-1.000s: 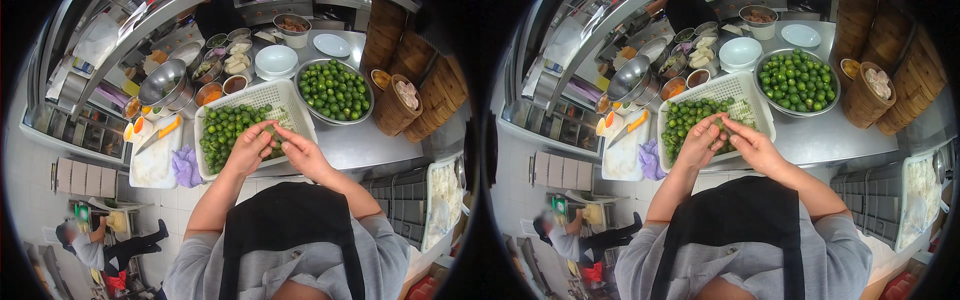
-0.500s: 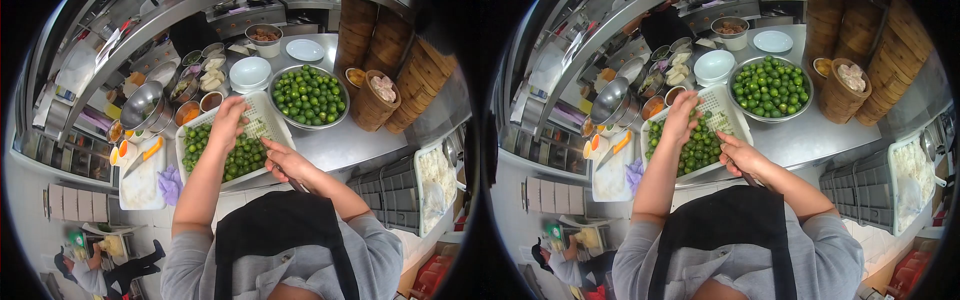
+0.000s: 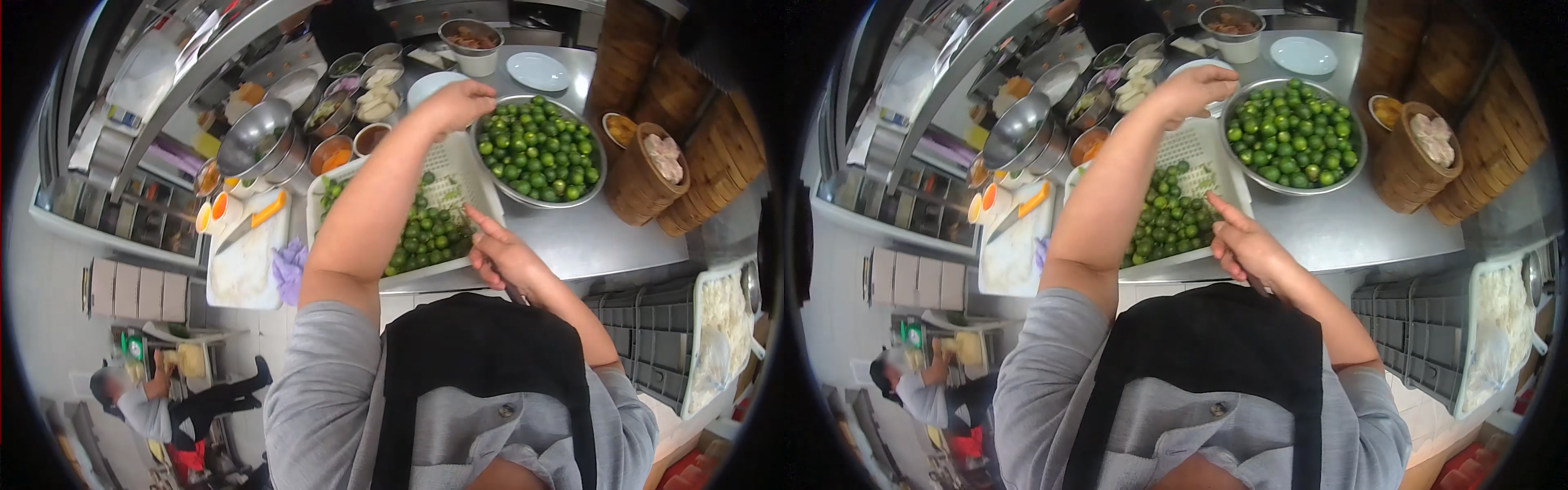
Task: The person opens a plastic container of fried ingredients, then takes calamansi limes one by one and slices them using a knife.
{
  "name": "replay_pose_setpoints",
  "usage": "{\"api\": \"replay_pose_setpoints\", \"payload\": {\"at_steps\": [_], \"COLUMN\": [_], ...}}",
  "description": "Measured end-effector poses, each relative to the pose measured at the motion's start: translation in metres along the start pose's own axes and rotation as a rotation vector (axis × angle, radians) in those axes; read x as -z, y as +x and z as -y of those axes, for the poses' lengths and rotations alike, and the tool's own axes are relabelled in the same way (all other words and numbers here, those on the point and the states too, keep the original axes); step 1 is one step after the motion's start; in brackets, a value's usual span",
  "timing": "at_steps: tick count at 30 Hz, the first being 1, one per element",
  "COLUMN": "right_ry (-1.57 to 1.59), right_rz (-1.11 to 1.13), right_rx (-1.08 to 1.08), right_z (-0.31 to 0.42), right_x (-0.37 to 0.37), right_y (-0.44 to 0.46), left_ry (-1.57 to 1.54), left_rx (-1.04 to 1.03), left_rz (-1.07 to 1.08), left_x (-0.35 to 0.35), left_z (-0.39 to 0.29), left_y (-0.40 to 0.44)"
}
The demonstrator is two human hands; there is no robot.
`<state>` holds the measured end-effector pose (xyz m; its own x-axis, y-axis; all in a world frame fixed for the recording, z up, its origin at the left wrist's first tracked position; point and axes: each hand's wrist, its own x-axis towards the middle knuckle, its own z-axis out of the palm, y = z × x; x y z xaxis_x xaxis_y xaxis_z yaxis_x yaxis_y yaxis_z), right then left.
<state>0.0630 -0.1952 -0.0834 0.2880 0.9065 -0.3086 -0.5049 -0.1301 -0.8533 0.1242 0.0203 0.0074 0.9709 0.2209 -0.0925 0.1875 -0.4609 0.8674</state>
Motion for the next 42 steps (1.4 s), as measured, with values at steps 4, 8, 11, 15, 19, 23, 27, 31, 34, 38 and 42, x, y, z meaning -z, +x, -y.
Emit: {"api": "replay_pose_setpoints", "payload": {"at_steps": [4,8,11,15,19,23,27,31,34,38,42], "right_ry": [0.104,0.082,0.021,-0.001,0.079,0.195,0.139,0.032,-0.054,-0.150,-0.277], "right_rz": [0.013,-0.014,0.003,0.014,-0.022,-0.050,-0.056,-0.045,-0.028,0.016,0.090], "right_rx": [-0.057,-0.091,-0.080,-0.070,0.002,0.062,0.141,0.221,0.250,0.251,0.243], "right_z": [0.006,0.006,0.004,0.005,0.005,0.001,0.002,0.006,0.007,0.006,0.003], "right_x": [0.004,0.001,0.001,-0.001,-0.006,-0.006,-0.018,-0.034,-0.043,-0.057,-0.068], "right_y": [0.002,0.001,0.003,0.004,0.000,0.005,0.006,0.008,0.010,0.009,0.007], "left_ry": [0.329,0.794,0.969,1.102,0.448,-0.687,-1.230,-1.387,-1.413,-1.437,-1.310], "left_rx": [0.259,0.057,-0.079,-0.009,-0.001,0.265,0.091,0.033,-0.011,-0.049,-0.056], "left_rz": [0.140,-0.046,-0.109,-0.116,-0.221,-0.156,-0.031,0.026,0.032,0.035,-0.090], "left_x": [0.047,0.007,-0.018,-0.031,-0.015,-0.010,-0.024,-0.036,-0.037,-0.042,-0.046], "left_z": [0.068,0.159,0.176,0.179,0.126,0.103,0.106,0.111,0.114,0.124,0.124], "left_y": [-0.022,-0.036,-0.028,-0.017,-0.058,-0.113,-0.151,-0.167,-0.174,-0.182,-0.186]}}
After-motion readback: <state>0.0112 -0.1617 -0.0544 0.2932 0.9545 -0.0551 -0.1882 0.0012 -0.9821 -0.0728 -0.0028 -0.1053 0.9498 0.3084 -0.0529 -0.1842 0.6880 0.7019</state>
